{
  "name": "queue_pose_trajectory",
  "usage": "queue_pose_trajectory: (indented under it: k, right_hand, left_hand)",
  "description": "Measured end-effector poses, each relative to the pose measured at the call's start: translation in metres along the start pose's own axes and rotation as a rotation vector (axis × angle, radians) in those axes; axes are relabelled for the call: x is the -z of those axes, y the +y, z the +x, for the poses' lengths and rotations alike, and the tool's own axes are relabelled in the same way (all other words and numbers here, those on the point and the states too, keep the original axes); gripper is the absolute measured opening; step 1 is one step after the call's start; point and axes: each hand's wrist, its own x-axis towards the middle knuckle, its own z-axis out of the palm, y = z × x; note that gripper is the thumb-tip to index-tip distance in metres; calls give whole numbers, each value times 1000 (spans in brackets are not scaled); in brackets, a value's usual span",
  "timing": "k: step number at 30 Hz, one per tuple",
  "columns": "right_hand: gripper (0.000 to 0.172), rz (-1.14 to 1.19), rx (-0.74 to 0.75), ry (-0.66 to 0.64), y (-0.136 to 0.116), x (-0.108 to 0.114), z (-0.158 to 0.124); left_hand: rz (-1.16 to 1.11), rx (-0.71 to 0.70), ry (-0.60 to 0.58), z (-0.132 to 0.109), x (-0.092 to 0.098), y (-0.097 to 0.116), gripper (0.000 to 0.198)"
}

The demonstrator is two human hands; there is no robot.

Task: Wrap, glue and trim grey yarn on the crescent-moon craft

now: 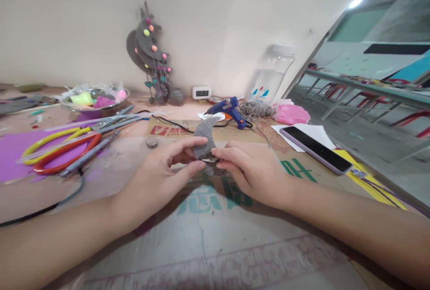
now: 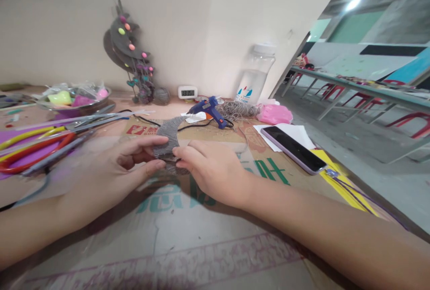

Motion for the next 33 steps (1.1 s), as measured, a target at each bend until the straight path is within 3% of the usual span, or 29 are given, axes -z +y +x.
queue_pose_trajectory:
  k: [33]
  right_hand:
    - [19, -8, 68, 40, 2, 0, 1]
  left_hand:
    - [1, -10, -25, -1, 0, -2, 32]
